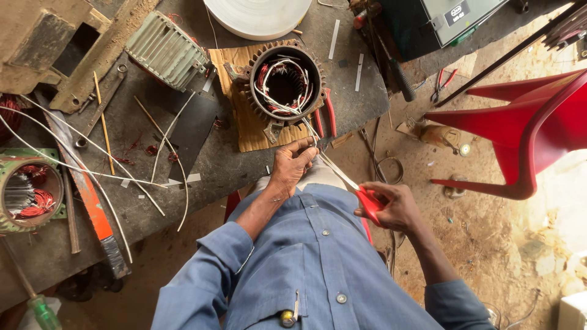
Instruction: The person rewinds an electric motor stator, cutting lengths of white insulated wire with scissors and pliers and pressing the wire into the stator slots by hand. They rotate the stator housing to reach different sides and trim excess wire as they fill the slots.
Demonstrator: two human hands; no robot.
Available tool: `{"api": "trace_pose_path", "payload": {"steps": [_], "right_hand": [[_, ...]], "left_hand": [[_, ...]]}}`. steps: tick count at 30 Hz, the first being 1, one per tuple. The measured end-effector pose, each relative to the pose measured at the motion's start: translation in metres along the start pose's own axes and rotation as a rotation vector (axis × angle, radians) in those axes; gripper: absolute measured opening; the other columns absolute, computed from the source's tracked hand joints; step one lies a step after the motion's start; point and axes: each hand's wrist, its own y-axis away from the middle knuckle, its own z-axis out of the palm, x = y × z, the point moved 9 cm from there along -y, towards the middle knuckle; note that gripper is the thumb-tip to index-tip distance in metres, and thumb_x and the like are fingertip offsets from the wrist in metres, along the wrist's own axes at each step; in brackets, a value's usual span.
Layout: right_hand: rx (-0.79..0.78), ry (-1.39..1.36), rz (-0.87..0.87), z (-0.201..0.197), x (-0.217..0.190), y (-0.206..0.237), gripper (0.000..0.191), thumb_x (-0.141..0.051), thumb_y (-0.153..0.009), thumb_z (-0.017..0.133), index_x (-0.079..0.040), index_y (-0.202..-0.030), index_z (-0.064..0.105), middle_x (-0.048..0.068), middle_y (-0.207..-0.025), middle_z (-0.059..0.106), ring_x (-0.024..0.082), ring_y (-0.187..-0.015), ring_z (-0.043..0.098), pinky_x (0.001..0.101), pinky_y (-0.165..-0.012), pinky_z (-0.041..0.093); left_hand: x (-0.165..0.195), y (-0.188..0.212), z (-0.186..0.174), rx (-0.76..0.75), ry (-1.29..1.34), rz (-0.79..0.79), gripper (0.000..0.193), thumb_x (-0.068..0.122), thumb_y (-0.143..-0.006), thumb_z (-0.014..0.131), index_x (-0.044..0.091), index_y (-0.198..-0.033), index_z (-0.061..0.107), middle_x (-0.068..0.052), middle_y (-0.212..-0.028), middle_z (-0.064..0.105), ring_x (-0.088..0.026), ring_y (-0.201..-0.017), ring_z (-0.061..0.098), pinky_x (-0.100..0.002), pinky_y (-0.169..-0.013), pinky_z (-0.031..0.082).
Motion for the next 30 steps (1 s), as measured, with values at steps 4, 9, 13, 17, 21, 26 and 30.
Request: {"api": "trace_pose_path", "payload": {"steps": [4,9,13,17,21,26,30], "right_hand": [[-0.035,0.037,0.121,0.009,0.007,-0.012,0.071,-0.035,-0.063,0.095,-0.007,-0.123,0.072,0.011,-0.089,0.08,0.016,-0.077,0.076,0.0306,-0.073,0.061],[-0.017,0.028,0.074,0.004,-0.001,-0.022,0.069,-0.031,-0.062,0.095,-0.005,-0.122,0.073,0.012,-0.09,0.081,0.016,-0.077,0.076,0.0302,-0.073,0.061],[-0.04,0.059,0.071,0.001,-0.003,-0.028,0.066,-0.028,-0.064,0.095,-0.005,-0.122,0.073,0.011,-0.084,0.079,0.013,-0.072,0.072,0.0289,-0.068,0.058],[-0.089,0.05,0.096,0.002,0.001,-0.03,0.064,-0.025,-0.067,0.094,-0.004,-0.124,0.073,0.011,-0.072,0.076,0.012,-0.063,0.063,0.0299,-0.059,0.052],[-0.111,-0.079,-0.003,0.007,-0.002,-0.031,0.061,-0.022,-0.068,0.093,0.0,-0.121,0.073,0.006,-0.073,0.075,0.008,-0.064,0.061,0.0275,-0.057,0.051],[-0.101,-0.107,-0.082,0.02,0.004,-0.031,0.058,-0.027,-0.072,0.091,0.002,-0.119,0.073,0.001,-0.077,0.076,0.005,-0.067,0.065,0.024,-0.06,0.054],[-0.12,-0.111,-0.007,0.022,0.022,-0.033,0.065,-0.032,-0.067,0.095,0.002,-0.118,0.075,0.009,-0.073,0.072,0.008,-0.064,0.06,0.0265,-0.058,0.05]], "left_hand": [[0.0,0.001,-0.001,0.004,-0.043,-0.007,0.035,0.009,-0.09,0.075,0.003,-0.124,0.074,0.003,-0.085,0.071,-0.002,-0.065,0.054,-0.017,-0.062,0.049],[0.005,0.001,0.001,0.006,-0.004,0.021,0.035,0.006,-0.089,0.073,0.003,-0.125,0.073,0.003,-0.085,0.07,-0.002,-0.064,0.053,-0.018,-0.06,0.049],[0.007,0.003,0.004,-0.014,0.023,0.028,0.036,0.005,-0.09,0.071,0.003,-0.125,0.072,0.003,-0.088,0.073,-0.001,-0.063,0.05,-0.017,-0.06,0.047],[0.007,0.002,0.003,-0.013,0.024,0.033,0.037,0.004,-0.09,0.072,0.002,-0.127,0.071,0.002,-0.087,0.07,-0.002,-0.064,0.051,-0.017,-0.061,0.047],[0.012,0.002,0.004,-0.032,0.006,0.054,0.038,0.003,-0.09,0.071,0.002,-0.127,0.072,0.0,-0.09,0.072,-0.001,-0.065,0.051,-0.017,-0.062,0.048],[0.011,0.001,0.003,-0.011,0.008,0.032,0.034,0.004,-0.091,0.07,0.001,-0.125,0.073,-0.001,-0.09,0.074,-0.002,-0.063,0.05,-0.017,-0.059,0.046],[0.013,-0.001,0.001,-0.012,-0.003,0.047,0.034,0.005,-0.091,0.071,0.002,-0.125,0.073,-0.001,-0.09,0.072,-0.003,-0.064,0.051,-0.017,-0.059,0.046]]}}
